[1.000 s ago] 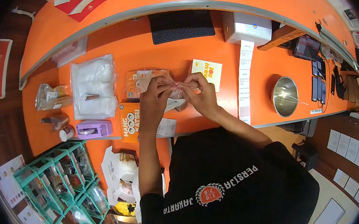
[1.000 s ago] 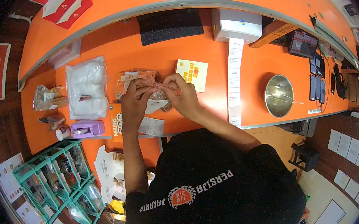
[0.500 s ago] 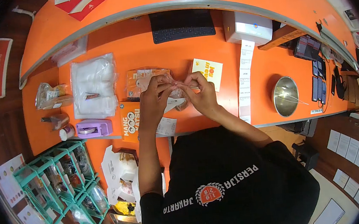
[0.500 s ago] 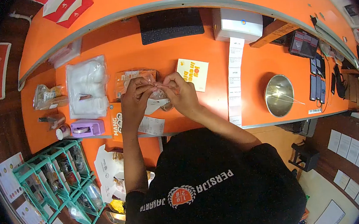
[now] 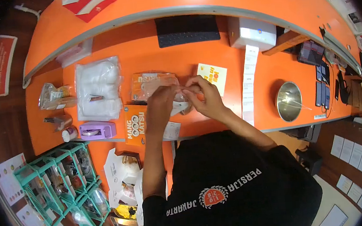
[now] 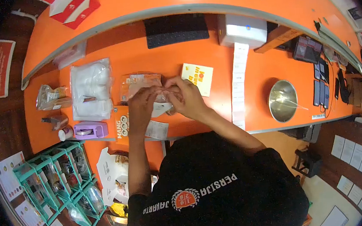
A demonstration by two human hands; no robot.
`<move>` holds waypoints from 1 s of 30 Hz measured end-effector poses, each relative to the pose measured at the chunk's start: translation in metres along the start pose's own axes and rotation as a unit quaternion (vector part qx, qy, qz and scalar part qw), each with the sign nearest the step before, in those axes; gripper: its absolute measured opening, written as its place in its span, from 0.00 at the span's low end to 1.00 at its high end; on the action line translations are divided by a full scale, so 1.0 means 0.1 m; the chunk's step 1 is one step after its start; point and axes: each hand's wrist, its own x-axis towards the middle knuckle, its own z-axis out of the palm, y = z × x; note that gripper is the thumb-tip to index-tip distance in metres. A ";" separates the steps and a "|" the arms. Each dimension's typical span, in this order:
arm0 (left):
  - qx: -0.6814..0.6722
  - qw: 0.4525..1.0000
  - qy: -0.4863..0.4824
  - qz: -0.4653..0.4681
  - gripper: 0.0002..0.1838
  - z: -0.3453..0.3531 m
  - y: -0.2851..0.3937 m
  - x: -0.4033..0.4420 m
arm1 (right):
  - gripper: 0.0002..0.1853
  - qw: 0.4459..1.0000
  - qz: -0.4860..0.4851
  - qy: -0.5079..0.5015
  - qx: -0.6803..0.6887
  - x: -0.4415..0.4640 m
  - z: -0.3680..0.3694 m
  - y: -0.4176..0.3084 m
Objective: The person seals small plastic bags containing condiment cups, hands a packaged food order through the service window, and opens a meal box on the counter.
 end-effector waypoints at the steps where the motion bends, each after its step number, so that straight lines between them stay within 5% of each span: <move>1: 0.044 0.998 0.006 0.047 0.12 0.05 -0.07 -0.06 | 0.11 1.000 -0.013 -0.003 0.002 -0.02 0.03 -0.04; 3: 0.148 0.984 0.028 0.097 0.16 0.16 -0.17 -0.05 | 0.11 0.998 0.049 0.024 0.000 0.02 0.01 -0.16; 5: 0.118 0.989 0.054 0.078 0.17 0.23 -0.20 -0.09 | 0.08 0.997 0.057 0.035 0.041 0.03 0.03 -0.10; 7: 0.098 0.990 0.049 0.093 0.19 0.24 -0.23 -0.08 | 0.07 0.997 -0.007 -0.004 -0.081 0.10 -0.05 -0.05; 9: 0.106 0.984 0.081 0.119 0.19 0.14 -0.04 -0.06 | 0.04 0.997 0.051 -0.028 -0.044 0.15 -0.06 -0.17; 13: 0.034 0.990 0.083 0.107 0.12 0.12 -0.02 -0.05 | 0.05 0.996 -0.009 -0.068 -0.060 0.18 -0.09 -0.07; 18: 0.108 0.978 0.124 0.129 0.16 0.26 -0.21 -0.11 | 0.03 0.992 0.018 -0.127 0.000 0.15 -0.02 0.11; 23: 0.034 0.991 0.092 0.093 0.16 0.16 -0.08 -0.15 | 0.04 0.967 0.160 -0.169 0.107 0.16 -0.06 -0.01; 27: 0.031 0.986 0.106 0.125 0.16 0.26 -0.17 -0.16 | 0.05 0.970 0.172 -0.149 0.085 0.16 -0.07 -0.13; 30: 0.036 0.989 0.079 0.118 0.27 0.28 -0.19 -0.13 | 0.06 0.975 0.154 -0.148 0.056 0.23 -0.09 -0.13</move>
